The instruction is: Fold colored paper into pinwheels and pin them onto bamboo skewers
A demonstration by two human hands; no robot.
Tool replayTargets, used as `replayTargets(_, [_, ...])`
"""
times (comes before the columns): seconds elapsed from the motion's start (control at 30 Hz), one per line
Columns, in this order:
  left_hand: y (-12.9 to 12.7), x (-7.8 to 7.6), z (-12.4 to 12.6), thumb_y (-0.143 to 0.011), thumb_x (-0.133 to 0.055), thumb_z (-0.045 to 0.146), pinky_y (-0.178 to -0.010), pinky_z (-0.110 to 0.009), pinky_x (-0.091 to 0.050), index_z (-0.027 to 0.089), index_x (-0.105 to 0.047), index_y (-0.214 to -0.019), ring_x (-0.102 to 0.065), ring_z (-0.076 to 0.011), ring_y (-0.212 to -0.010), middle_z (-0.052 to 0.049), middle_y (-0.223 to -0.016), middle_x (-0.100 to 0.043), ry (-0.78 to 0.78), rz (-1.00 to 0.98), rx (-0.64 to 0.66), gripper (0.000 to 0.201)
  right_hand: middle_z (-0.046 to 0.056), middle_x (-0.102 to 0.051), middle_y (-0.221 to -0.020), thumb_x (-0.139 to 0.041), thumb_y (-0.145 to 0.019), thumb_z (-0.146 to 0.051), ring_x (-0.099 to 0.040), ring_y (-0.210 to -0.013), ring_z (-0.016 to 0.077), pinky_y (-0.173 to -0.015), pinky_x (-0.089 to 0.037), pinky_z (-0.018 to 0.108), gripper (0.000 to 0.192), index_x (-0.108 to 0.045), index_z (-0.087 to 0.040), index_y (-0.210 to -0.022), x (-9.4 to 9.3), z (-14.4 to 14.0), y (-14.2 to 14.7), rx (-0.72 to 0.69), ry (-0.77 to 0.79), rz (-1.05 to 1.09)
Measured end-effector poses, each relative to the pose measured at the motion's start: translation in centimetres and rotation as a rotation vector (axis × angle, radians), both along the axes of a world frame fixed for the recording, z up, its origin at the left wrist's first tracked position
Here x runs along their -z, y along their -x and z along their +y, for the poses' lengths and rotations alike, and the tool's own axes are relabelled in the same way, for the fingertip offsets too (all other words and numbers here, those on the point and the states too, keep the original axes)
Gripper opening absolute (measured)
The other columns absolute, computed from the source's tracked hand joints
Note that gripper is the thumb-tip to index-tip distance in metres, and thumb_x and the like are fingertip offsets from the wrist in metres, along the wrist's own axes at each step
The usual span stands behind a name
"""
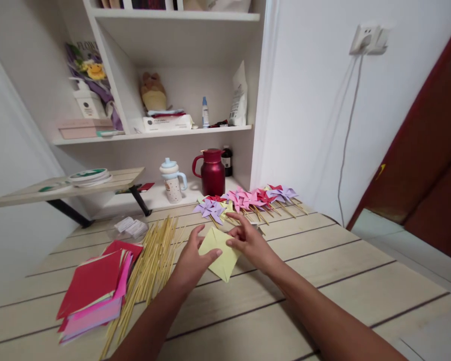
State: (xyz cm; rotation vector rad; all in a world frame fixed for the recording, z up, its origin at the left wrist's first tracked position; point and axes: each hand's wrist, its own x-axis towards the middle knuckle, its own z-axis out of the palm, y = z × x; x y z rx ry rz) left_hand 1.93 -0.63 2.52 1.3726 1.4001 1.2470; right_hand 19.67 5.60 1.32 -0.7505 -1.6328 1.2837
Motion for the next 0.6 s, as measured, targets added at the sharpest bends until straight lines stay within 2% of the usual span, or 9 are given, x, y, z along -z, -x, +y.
replayTargets(0.1, [-0.8, -0.4, 0.5, -0.072, -0.077, 0.03, -0.083, -0.037, -0.051, 0.013, -0.063, -0.118, -0.068, -0.029, -0.099, -0.016, -0.114, -0.072, 0.077, -0.154, 0.083, 0.051, -0.004, -0.055, -0.076, -0.065, -0.076, -0.019, -0.052, -0.069, 0.0143, -0.066, -0.04, 0.029, 0.06, -0.044, -0.022, -0.132, -0.4, 0.2, -0.3, 0.037, -0.006, 0.045])
replayTargets(0.17, [-1.1, 0.1, 0.7, -0.073, -0.077, 0.034, -0.082, -0.037, -0.052, 0.012, -0.069, -0.109, -0.07, -0.029, -0.094, -0.015, -0.107, -0.075, 0.141, -0.278, 0.116, 0.043, -0.004, -0.056, -0.076, -0.067, -0.076, -0.022, -0.053, -0.069, 0.0146, -0.068, -0.04, 0.029, 0.058, -0.046, -0.022, -0.13, -0.5, 0.3, -0.5, 0.041, 0.018, 0.061])
replayTargets(0.3, [-0.4, 1.5, 0.8, -0.073, -0.078, 0.032, -0.083, -0.034, -0.052, 0.01, -0.07, -0.107, -0.07, -0.0243, -0.089, -0.014, -0.103, -0.076, 0.219, -0.49, 0.041, 0.041, -0.005, -0.057, -0.073, -0.07, -0.076, -0.025, -0.055, -0.069, 0.015, -0.067, -0.04, 0.029, 0.055, -0.05, -0.022, -0.126, -0.5, 0.5, -0.7, 0.061, 0.032, 0.061])
replayTargets(0.43, [0.4, 1.5, 0.9, -0.075, -0.078, 0.031, -0.085, -0.033, -0.052, 0.01, -0.072, -0.1, -0.069, -0.0218, -0.09, -0.014, -0.103, -0.076, 0.252, -0.569, -0.006, 0.033, -0.005, -0.057, -0.073, -0.072, -0.076, -0.024, -0.054, -0.067, 0.0136, -0.065, -0.04, 0.028, 0.055, -0.051, -0.023, -0.126, 0.0, 0.8, -0.5, 0.069, 0.014, 0.056])
replayTargets(0.5, [0.5, 1.1, 0.7, -0.078, -0.075, 0.033, -0.086, -0.034, -0.052, 0.01, -0.072, -0.104, -0.069, -0.0218, -0.091, -0.015, -0.105, -0.076, 0.274, -0.576, 0.053, 0.035, -0.005, -0.056, -0.073, -0.073, -0.076, -0.025, -0.053, -0.066, 0.0133, -0.064, -0.04, 0.028, 0.054, -0.052, -0.022, -0.126, 0.2, 1.0, -0.5, 0.062, 0.009, 0.056])
replayTargets(0.6, [0.3, 0.7, 0.1, -0.083, -0.069, 0.038, -0.087, -0.036, -0.051, 0.01, -0.069, -0.114, -0.068, -0.024, -0.095, -0.016, -0.108, -0.074, 0.32, -0.526, 0.212, 0.042, -0.005, -0.057, -0.073, -0.073, -0.077, -0.027, -0.054, -0.067, 0.0137, -0.064, -0.041, 0.028, 0.053, -0.054, -0.023, -0.126, 0.3, 1.0, -0.6, 0.059, -0.008, 0.032])
